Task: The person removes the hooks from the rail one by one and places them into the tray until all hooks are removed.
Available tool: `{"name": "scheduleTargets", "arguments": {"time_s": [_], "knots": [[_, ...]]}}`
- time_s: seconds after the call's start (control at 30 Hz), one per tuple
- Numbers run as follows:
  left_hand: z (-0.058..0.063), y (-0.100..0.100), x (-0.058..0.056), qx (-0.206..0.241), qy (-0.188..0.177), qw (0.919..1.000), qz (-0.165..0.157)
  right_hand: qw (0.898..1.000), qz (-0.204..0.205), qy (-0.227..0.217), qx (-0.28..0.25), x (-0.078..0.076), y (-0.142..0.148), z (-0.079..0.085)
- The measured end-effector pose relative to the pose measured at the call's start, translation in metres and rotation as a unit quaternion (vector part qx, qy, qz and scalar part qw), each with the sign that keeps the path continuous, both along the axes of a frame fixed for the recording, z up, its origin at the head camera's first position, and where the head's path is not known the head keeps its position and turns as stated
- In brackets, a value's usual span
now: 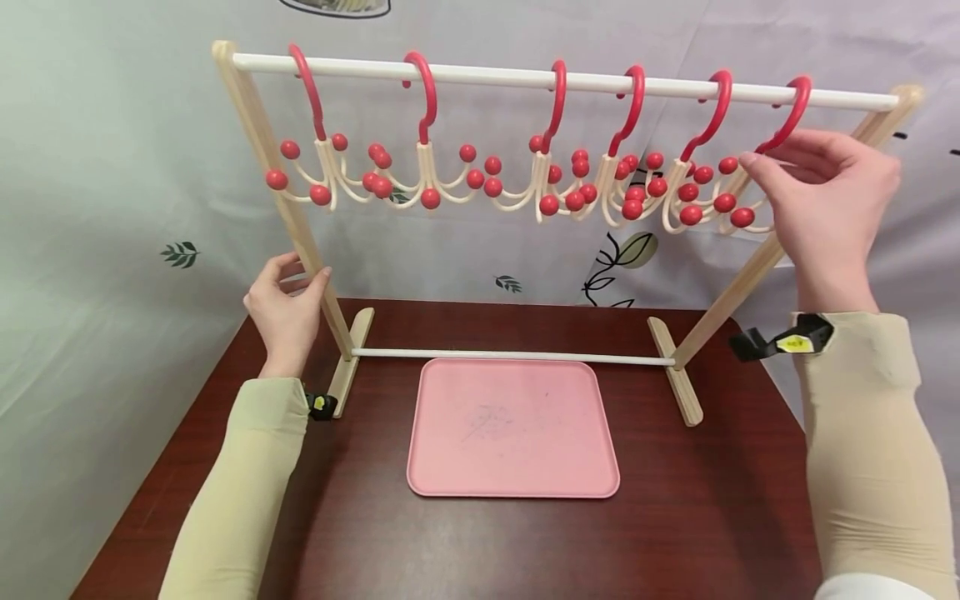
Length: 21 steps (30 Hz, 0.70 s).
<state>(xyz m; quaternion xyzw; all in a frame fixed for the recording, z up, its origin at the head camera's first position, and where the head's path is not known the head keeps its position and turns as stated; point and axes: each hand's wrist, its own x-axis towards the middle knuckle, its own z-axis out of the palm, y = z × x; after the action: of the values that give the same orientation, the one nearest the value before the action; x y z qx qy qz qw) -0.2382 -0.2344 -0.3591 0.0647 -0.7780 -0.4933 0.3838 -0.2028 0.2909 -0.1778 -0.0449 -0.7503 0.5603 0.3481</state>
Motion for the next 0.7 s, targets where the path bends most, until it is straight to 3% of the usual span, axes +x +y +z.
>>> {"name": "scheduleTargets", "arguments": {"time_s": [0.27, 0.7], "knots": [[-0.0019, 0.0014, -0.0027, -0.012, 0.002, 0.9998, 0.017, 0.998, -0.041, 0.037, 0.010, -0.0040, -0.0047, -0.0013], [-0.0016, 0.0020, -0.0016, -0.018, 0.003, 0.9996, 0.023, 0.997, -0.055, 0.059, 0.013, -0.0061, -0.0069, -0.0001]]}}
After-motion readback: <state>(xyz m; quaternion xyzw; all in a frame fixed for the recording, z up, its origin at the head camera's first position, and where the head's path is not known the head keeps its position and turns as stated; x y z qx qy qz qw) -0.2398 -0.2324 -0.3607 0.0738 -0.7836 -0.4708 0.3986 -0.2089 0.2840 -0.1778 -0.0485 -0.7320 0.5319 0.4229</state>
